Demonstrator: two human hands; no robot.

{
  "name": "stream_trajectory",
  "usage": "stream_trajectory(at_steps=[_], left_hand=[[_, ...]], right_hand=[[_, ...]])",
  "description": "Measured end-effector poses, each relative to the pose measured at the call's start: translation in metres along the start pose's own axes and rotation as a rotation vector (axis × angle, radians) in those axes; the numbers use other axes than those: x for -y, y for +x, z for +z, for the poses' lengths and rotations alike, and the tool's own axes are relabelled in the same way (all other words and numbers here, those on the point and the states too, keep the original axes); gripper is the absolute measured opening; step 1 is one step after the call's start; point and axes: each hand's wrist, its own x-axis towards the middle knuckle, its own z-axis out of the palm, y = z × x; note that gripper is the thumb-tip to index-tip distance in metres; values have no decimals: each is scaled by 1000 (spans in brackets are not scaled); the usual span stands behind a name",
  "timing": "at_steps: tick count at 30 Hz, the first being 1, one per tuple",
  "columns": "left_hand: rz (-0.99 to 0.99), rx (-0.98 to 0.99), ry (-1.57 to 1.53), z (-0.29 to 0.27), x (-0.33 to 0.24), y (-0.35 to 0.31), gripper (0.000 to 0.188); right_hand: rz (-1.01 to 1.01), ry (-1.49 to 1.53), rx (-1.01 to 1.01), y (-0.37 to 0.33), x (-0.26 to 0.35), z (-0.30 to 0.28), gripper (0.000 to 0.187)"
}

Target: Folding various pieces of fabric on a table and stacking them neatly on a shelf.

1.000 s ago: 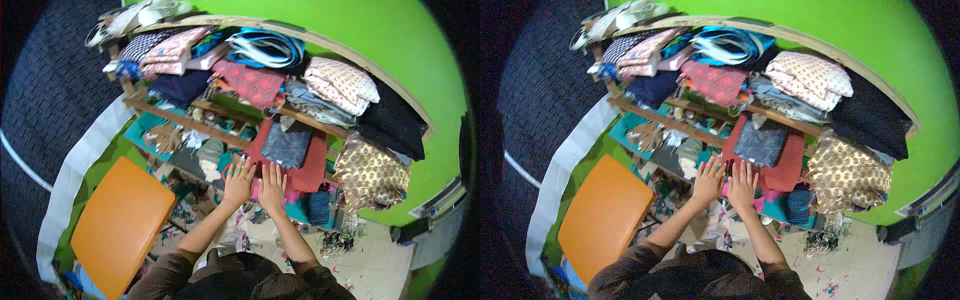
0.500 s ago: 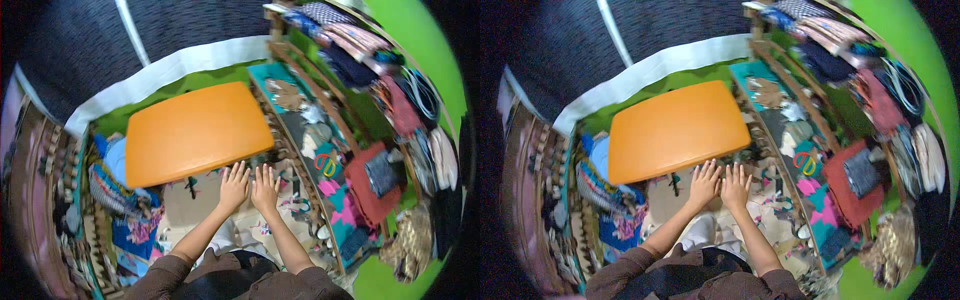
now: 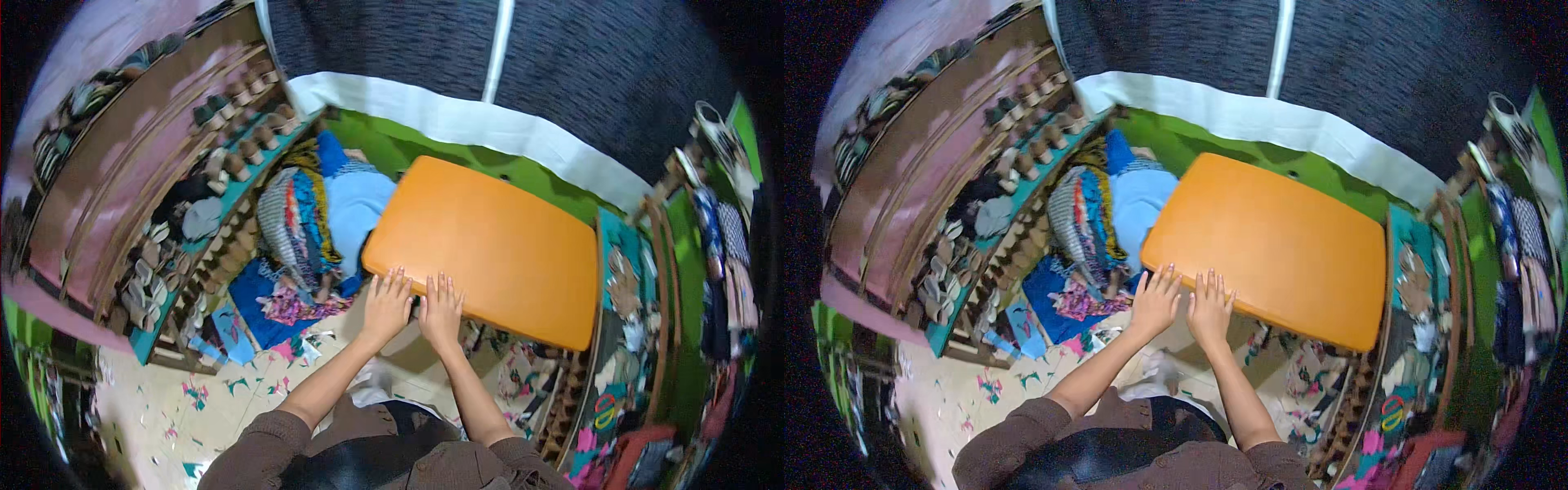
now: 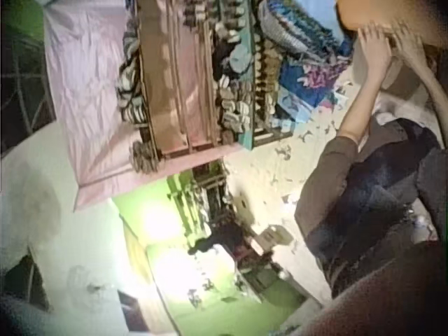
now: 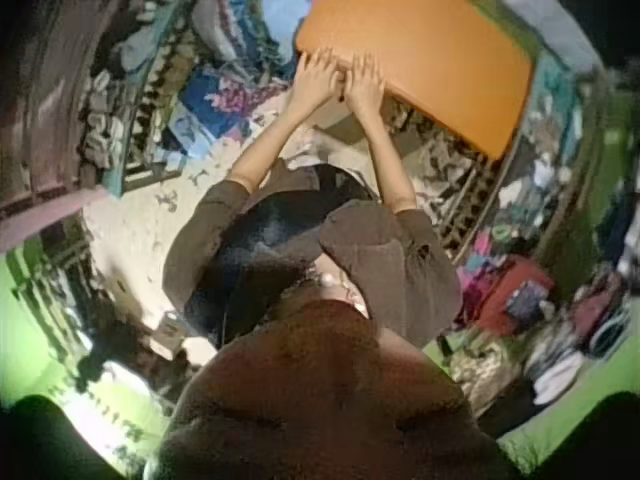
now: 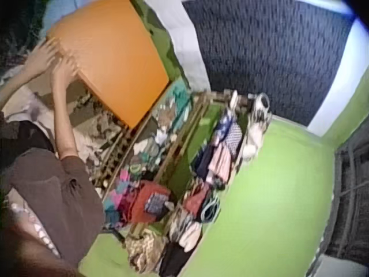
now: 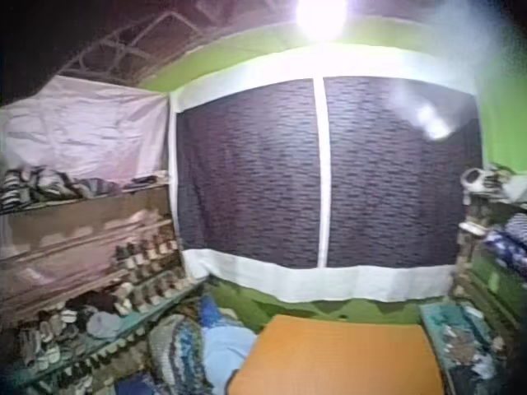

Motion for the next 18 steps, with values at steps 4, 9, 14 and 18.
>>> stream_trajectory(at_steps=[4, 9, 14, 18], left_hand=[[-129, -2, 104, -14, 66, -10, 42], [-296, -40, 150, -21, 139, -30, 42], [-469, 3, 137, -19, 189, -43, 43], [-558, 22, 112, -4, 221, -47, 43]], right_hand=[[-140, 78, 36, 38, 54, 35, 47], [-293, 77, 103, 71, 117, 74, 47], [-437, 96, 217, 94, 163, 106, 47], [-494, 95, 317, 117, 178, 134, 48]])
